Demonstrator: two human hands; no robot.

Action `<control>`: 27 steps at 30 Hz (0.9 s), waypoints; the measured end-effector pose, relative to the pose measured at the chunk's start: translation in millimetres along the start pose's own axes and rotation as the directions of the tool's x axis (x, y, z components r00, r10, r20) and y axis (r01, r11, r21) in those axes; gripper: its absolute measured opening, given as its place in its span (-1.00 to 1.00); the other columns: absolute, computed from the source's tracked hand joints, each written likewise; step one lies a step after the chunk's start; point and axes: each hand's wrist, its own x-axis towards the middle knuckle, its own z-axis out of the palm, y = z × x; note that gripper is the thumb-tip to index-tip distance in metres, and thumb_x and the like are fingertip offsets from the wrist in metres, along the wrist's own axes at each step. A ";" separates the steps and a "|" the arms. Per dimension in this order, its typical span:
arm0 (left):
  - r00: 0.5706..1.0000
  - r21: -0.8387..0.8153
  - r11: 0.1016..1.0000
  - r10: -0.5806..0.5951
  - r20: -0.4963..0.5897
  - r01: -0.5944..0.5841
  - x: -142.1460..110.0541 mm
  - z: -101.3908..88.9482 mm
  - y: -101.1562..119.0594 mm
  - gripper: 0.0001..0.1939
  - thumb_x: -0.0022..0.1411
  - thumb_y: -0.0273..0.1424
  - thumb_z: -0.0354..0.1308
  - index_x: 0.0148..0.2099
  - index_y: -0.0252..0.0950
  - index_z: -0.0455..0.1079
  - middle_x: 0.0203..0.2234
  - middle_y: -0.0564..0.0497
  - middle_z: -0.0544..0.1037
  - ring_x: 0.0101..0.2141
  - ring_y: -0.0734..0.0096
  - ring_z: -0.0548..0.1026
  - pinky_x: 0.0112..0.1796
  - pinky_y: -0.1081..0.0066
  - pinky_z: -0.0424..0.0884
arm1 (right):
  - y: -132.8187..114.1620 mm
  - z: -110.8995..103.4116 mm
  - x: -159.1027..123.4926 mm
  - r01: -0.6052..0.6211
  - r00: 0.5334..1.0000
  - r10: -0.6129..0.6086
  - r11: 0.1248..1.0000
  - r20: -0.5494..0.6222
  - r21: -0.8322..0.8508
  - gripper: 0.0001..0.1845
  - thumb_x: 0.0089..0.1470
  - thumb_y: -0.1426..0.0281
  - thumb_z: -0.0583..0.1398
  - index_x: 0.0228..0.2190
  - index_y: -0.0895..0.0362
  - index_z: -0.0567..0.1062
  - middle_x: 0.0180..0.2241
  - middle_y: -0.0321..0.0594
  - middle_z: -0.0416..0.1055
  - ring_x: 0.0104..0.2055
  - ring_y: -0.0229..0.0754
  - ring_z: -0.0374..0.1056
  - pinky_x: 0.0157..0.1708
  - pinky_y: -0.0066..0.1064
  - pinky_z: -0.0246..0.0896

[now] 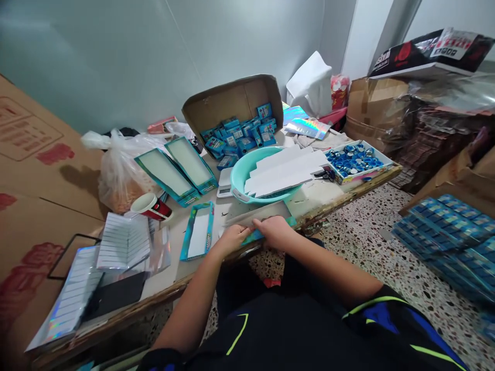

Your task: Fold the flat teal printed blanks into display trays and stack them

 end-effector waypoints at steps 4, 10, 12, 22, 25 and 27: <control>0.991 0.053 0.998 -0.015 -0.130 0.022 -4.7 7.0 11.3 -0.59 0.42 -0.12 0.04 -0.27 -0.31 0.52 -0.43 0.00 0.51 -0.37 0.31 0.43 -0.30 0.38 0.30 | 14.9 3.5 17.1 -0.027 0.996 0.015 0.992 0.090 0.126 -0.29 -0.13 0.15 0.50 -0.01 0.15 0.44 -0.40 -0.31 0.53 -0.40 -0.14 0.40 -0.43 -0.40 0.06; 0.943 0.450 0.891 0.198 -0.267 -0.060 -28.9 39.9 31.1 -0.67 0.38 -0.14 0.17 -0.11 -0.31 0.53 -0.19 -0.14 0.57 -0.13 0.10 0.49 -0.12 0.21 0.41 | 13.3 15.9 13.5 0.036 0.996 -0.049 0.982 0.068 0.185 -0.62 0.08 0.27 0.40 -0.15 0.17 0.45 -0.16 -0.08 0.52 -0.14 -0.01 0.42 -0.24 -0.33 0.23; 0.934 0.443 0.894 0.216 -0.285 -0.072 -30.8 48.2 24.2 -0.61 0.36 -0.07 0.18 -0.04 -0.30 0.52 -0.17 -0.12 0.58 -0.15 0.14 0.50 -0.15 0.24 0.43 | 13.4 18.4 7.5 0.052 0.998 -0.054 0.987 0.010 0.154 -0.67 0.10 0.25 0.39 -0.20 0.14 0.45 -0.06 -0.03 0.47 0.00 0.07 0.37 -0.09 -0.24 0.24; 0.895 0.575 0.808 0.345 -0.283 -0.130 -28.8 56.4 2.5 -0.57 0.50 -0.18 -0.02 -0.31 -0.31 0.50 -0.39 -0.09 0.54 -0.26 0.23 0.48 -0.24 0.26 0.32 | 47.1 16.2 -16.9 -0.024 0.994 0.009 0.991 0.109 0.133 -0.82 0.18 0.26 0.32 -0.28 0.11 0.49 -0.26 -0.16 0.52 -0.19 -0.04 0.46 -0.25 -0.33 0.18; 0.950 0.565 0.822 0.231 -0.209 -0.076 -28.1 50.6 12.7 -0.57 0.50 -0.14 -0.08 -0.16 -0.29 0.52 -0.30 -0.14 0.56 -0.23 0.18 0.51 -0.27 0.27 0.33 | 37.7 14.2 -11.2 -0.035 0.989 0.025 0.997 0.145 0.062 -0.78 0.20 0.23 0.30 -0.28 0.13 0.51 -0.23 -0.09 0.55 -0.10 0.04 0.46 -0.20 -0.30 0.20; 0.973 0.546 0.836 0.168 -0.155 -0.057 -26.6 45.5 16.5 -0.50 0.46 -0.01 -0.07 -0.09 -0.27 0.51 -0.24 -0.17 0.57 -0.20 0.13 0.53 -0.26 0.26 0.35 | 29.4 11.4 -6.9 -0.071 0.975 0.064 0.997 0.211 0.022 -0.76 0.22 0.21 0.28 -0.27 0.15 0.53 -0.23 -0.06 0.57 -0.11 0.06 0.48 -0.20 -0.29 0.22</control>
